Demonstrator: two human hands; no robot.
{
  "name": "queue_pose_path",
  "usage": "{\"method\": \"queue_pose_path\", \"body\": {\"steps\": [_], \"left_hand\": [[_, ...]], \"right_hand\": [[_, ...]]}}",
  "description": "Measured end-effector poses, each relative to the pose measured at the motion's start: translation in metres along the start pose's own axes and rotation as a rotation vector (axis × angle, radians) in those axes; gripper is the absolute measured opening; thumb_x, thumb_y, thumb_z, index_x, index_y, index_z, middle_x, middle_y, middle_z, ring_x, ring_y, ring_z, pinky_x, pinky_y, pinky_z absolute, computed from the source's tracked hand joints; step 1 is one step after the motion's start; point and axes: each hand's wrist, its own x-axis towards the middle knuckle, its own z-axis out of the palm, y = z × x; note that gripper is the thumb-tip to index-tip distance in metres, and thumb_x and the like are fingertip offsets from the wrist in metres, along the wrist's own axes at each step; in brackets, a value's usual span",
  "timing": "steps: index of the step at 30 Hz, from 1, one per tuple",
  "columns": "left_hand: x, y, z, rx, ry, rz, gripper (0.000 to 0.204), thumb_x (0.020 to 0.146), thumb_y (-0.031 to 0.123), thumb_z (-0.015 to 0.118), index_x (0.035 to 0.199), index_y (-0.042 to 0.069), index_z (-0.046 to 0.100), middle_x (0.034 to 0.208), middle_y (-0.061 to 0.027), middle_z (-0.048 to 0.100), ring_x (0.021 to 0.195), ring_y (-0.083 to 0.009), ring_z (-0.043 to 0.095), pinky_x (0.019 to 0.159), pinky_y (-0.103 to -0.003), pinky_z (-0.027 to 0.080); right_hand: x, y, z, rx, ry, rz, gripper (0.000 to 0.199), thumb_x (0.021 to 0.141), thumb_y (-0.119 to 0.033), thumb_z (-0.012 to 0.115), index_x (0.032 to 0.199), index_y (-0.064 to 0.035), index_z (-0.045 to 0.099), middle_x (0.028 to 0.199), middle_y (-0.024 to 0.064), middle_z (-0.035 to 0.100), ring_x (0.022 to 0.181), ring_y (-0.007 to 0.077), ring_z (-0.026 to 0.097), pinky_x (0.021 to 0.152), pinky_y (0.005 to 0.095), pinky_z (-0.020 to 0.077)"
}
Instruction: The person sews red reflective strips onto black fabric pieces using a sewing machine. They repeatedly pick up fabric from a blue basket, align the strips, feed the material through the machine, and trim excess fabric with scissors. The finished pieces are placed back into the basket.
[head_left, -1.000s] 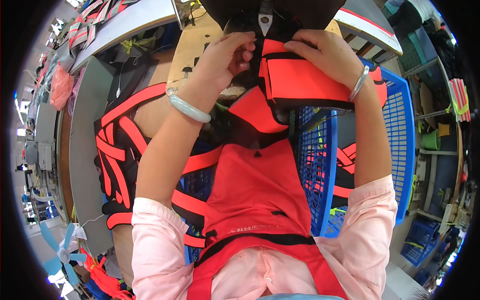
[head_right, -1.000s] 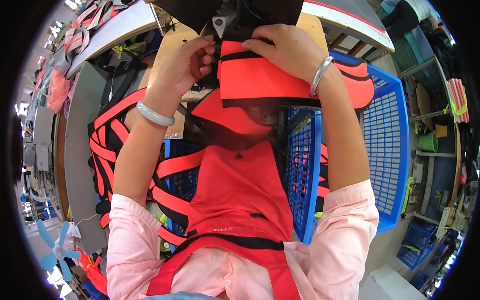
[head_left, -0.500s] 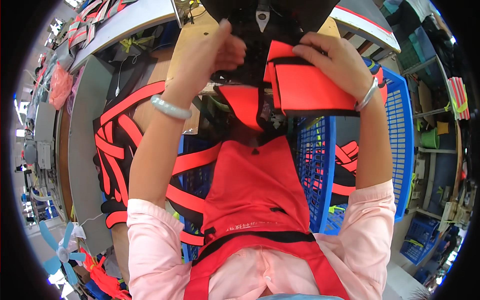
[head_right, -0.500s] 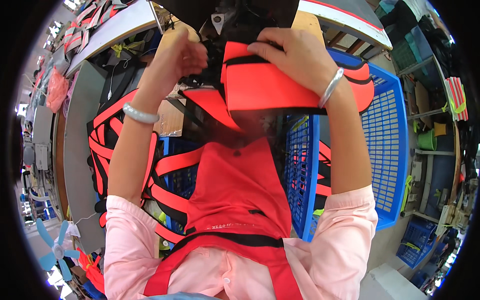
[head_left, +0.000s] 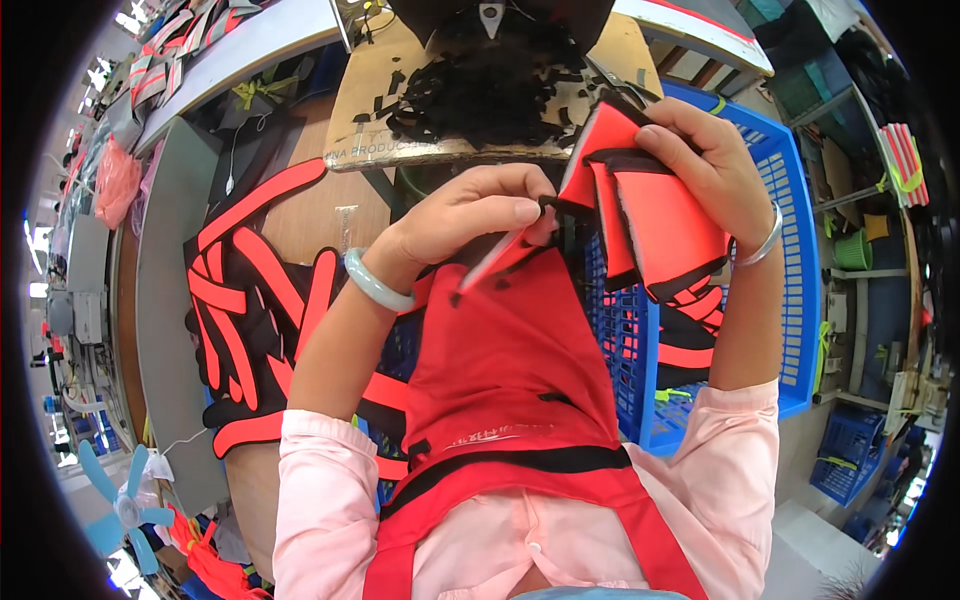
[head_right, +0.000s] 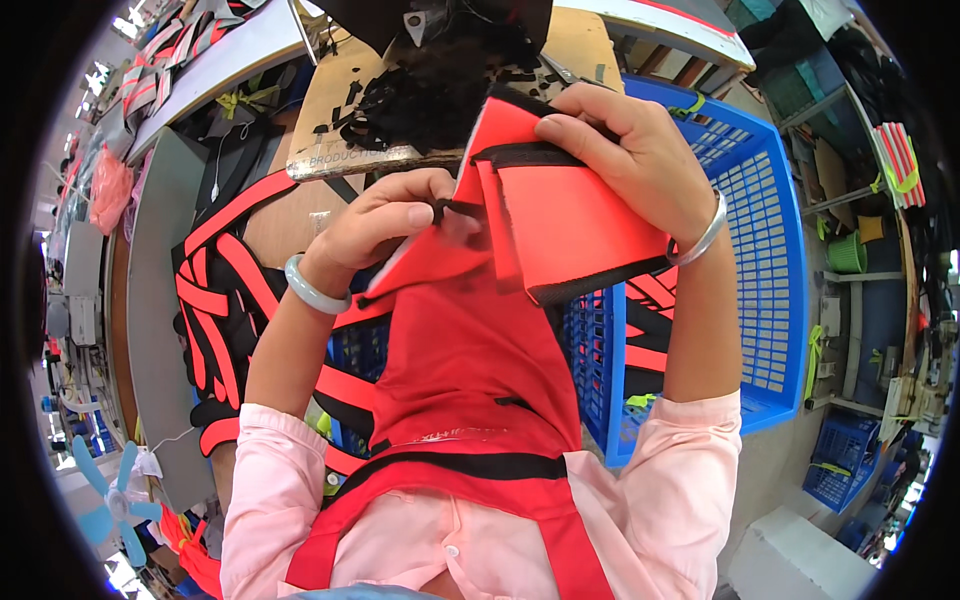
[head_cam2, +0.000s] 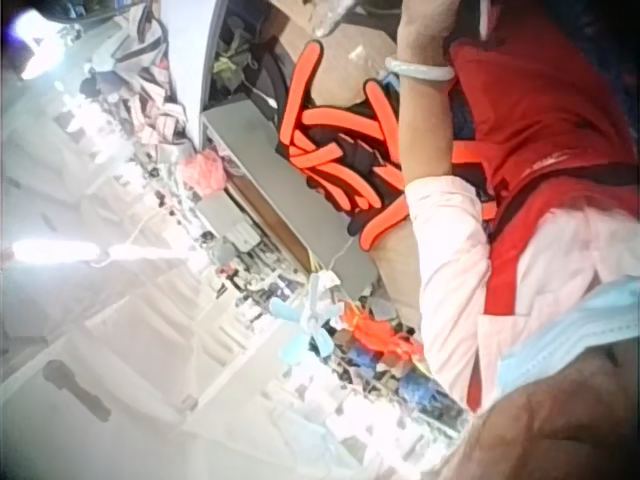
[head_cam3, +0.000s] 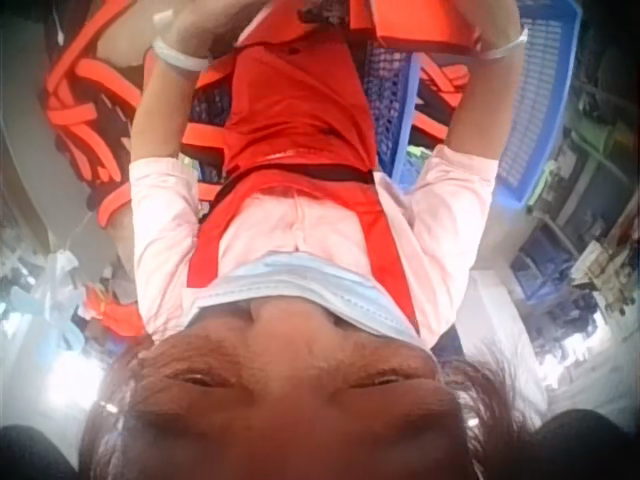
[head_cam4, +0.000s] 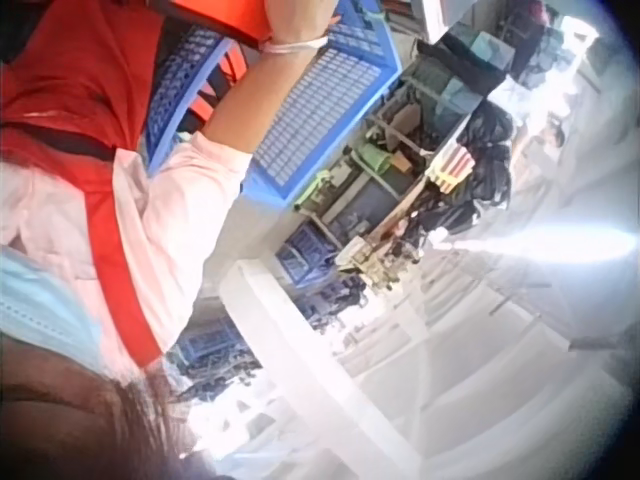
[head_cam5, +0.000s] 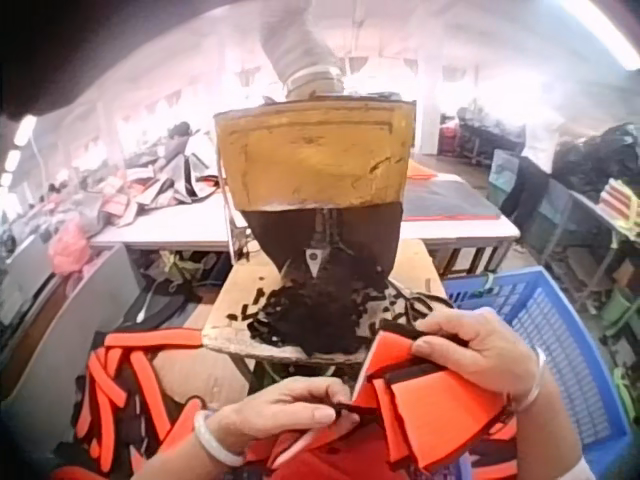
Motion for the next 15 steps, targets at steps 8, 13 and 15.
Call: {"method": "queue_pose_path", "body": {"steps": [8,13,15], "left_hand": [[-0.014,0.049,0.041,0.276,0.163,-0.103,0.016,0.09,0.012,0.063,0.102,0.0,0.066,0.089,0.0006,0.065,0.08,-0.0024,0.054,0.071,-0.019,0.044],[-0.013,0.059,0.063,0.385,0.185,-0.075,0.018,0.09,0.011,0.064,0.104,0.0,0.066,0.089,0.0017,0.063,0.082,-0.0021,0.056,0.072,-0.019,0.045],[-0.014,0.06,0.061,0.449,0.212,-0.022,0.017,0.091,0.01,0.064,0.104,0.0,0.067,0.089,0.0014,0.064,0.082,-0.0025,0.056,0.073,-0.019,0.045]], "right_hand": [[-0.073,-0.026,-0.031,0.118,-0.174,-0.176,0.021,0.085,-0.013,0.067,0.101,0.0012,0.069,0.09,0.0099,0.07,0.071,0.0161,0.066,0.066,0.0265,0.0498],[-0.054,-0.017,0.016,0.316,-0.041,-0.048,0.034,0.09,-0.017,0.063,0.121,-0.0024,0.064,0.1,0.0065,0.07,0.076,0.0119,0.058,0.065,0.0266,0.0473],[-0.048,0.001,0.049,0.459,-0.122,-0.097,0.03,0.093,-0.018,0.061,0.118,-0.0019,0.063,0.097,0.0089,0.069,0.076,0.0133,0.058,0.066,0.0302,0.0471]]}}
